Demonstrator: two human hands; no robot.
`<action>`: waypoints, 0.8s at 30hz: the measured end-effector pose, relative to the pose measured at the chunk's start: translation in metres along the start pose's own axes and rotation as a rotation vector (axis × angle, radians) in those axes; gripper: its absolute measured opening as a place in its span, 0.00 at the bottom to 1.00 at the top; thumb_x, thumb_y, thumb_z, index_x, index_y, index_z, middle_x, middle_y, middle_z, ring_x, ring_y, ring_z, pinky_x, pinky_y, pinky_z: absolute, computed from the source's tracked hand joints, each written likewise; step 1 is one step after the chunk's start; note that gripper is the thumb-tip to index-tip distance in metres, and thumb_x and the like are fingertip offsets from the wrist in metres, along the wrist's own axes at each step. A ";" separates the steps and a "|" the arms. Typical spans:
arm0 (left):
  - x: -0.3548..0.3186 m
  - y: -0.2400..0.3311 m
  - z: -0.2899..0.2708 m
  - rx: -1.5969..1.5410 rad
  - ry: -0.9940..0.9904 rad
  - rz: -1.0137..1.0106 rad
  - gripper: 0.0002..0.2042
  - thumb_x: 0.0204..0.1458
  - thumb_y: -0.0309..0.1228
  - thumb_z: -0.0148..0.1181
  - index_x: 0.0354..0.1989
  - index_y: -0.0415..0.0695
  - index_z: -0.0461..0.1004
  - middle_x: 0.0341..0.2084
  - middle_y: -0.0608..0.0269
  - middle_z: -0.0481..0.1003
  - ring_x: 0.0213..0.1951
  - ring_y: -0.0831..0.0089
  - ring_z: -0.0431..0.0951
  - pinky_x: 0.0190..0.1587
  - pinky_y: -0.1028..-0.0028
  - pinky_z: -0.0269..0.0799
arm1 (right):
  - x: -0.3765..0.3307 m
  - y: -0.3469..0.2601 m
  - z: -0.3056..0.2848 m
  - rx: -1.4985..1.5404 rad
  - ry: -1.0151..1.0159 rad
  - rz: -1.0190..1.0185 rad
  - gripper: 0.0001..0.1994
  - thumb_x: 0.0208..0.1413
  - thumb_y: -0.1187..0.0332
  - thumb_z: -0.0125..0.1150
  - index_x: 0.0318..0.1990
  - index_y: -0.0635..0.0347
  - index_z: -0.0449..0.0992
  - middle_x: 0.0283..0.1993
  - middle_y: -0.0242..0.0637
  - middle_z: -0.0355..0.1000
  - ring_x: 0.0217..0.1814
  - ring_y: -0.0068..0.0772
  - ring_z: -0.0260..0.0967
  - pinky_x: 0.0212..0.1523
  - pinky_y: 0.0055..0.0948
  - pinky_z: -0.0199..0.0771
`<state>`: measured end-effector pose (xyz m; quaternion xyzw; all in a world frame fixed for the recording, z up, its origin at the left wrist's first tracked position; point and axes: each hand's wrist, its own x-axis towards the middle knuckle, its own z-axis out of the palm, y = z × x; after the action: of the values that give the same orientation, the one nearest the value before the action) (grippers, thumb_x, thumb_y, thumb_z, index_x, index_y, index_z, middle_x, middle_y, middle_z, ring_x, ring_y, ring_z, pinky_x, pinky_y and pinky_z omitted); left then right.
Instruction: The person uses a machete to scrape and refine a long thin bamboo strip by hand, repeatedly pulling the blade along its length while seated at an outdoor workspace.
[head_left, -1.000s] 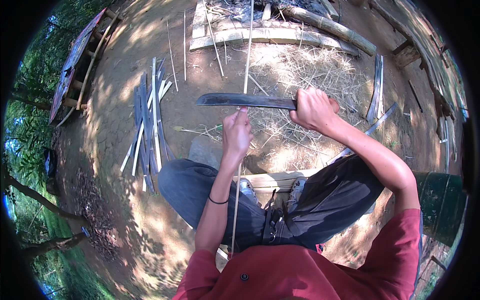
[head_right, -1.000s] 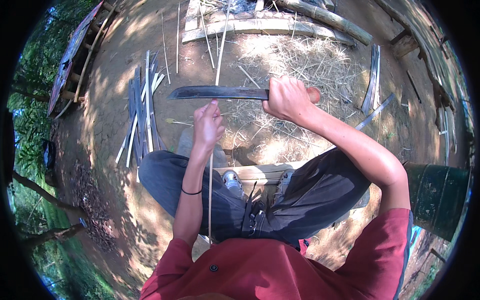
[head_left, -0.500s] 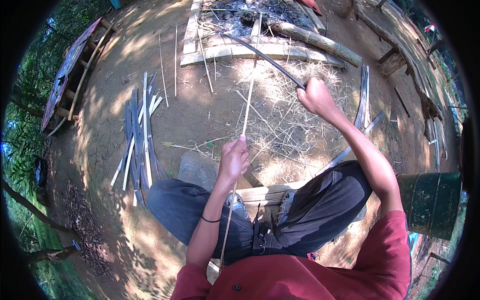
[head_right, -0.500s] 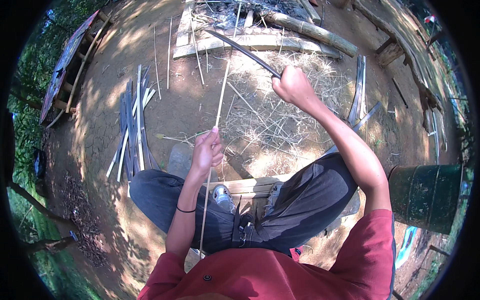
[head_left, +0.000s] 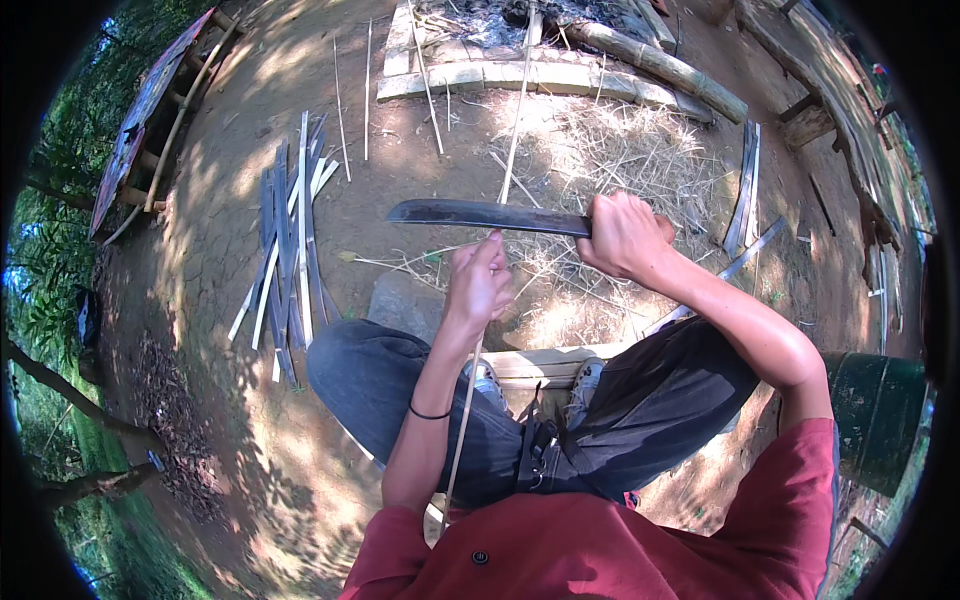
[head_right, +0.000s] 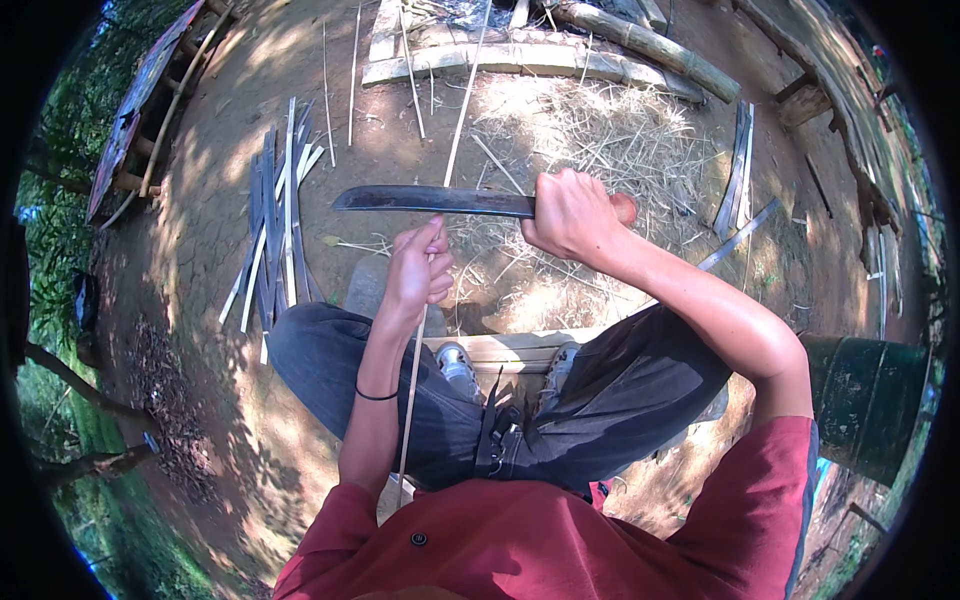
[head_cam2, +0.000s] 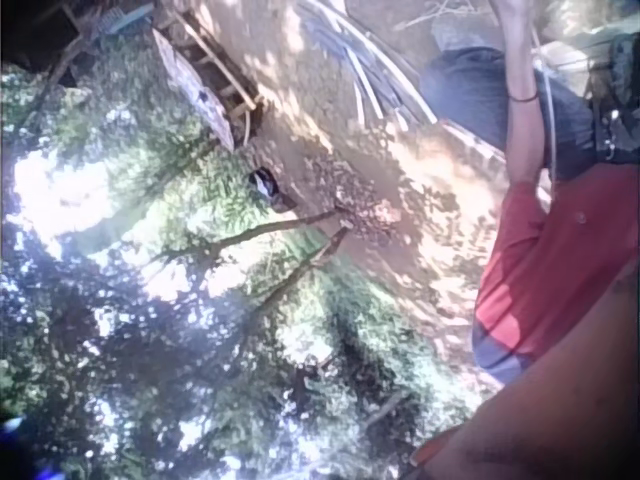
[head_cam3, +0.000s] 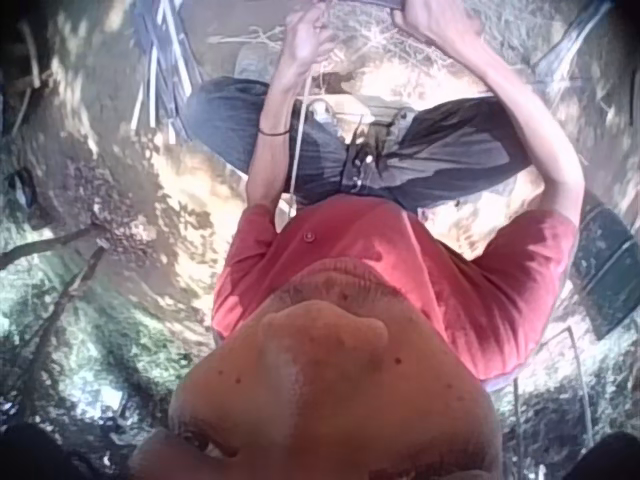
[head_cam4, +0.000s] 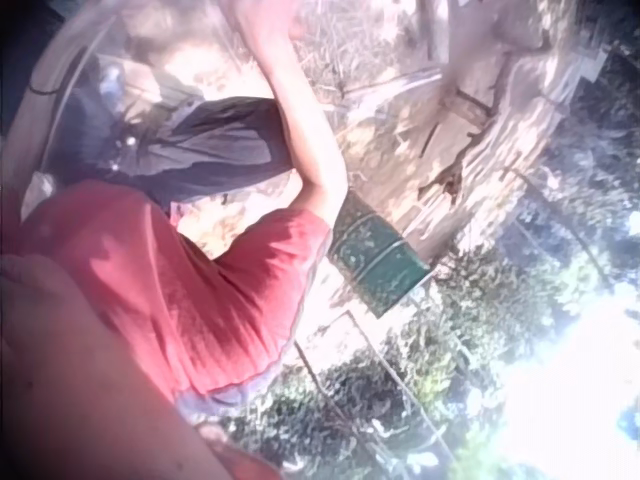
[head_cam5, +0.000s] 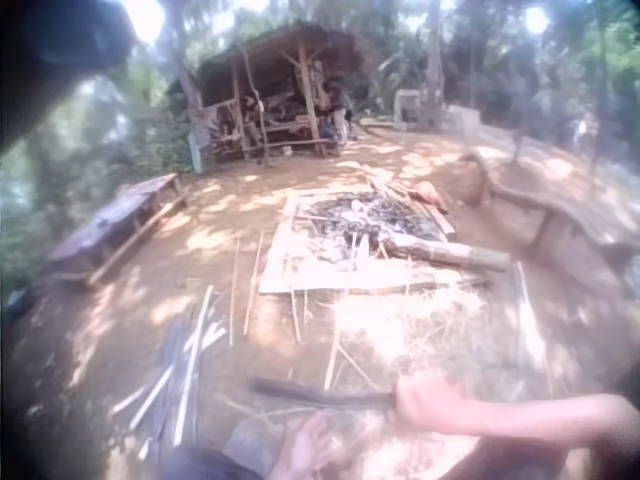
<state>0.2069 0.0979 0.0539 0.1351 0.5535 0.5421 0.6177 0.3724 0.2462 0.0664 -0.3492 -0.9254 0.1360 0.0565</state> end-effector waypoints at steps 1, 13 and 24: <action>-0.005 -0.001 0.001 0.015 -0.014 -0.026 0.20 0.64 0.44 0.43 0.19 0.53 0.54 0.08 0.78 0.46 0.08 0.87 0.41 0.10 0.79 0.33 | 0.004 0.013 0.008 -0.016 0.100 -0.027 0.14 0.43 0.67 0.53 0.16 0.70 0.67 0.16 0.56 0.66 0.20 0.53 0.68 0.26 0.48 0.71; -0.008 -0.017 0.015 -0.053 -0.064 -0.050 0.20 0.65 0.45 0.42 0.21 0.52 0.55 0.08 0.78 0.46 0.08 0.87 0.41 0.10 0.80 0.33 | 0.027 0.042 -0.021 0.079 0.013 0.179 0.16 0.45 0.65 0.53 0.20 0.74 0.69 0.17 0.58 0.69 0.22 0.56 0.73 0.30 0.48 0.75; 0.010 -0.012 0.001 -0.269 -0.300 -0.036 0.07 0.56 0.31 0.37 0.28 0.46 0.59 0.12 0.77 0.48 0.12 0.87 0.45 0.13 0.82 0.39 | 0.002 -0.007 -0.014 0.600 -0.384 0.316 0.19 0.50 0.59 0.63 0.31 0.73 0.77 0.16 0.40 0.70 0.16 0.33 0.69 0.22 0.33 0.71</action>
<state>0.2123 0.1019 0.0399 0.1207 0.3800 0.5740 0.7152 0.3688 0.2456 0.0824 -0.4236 -0.7730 0.4706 -0.0399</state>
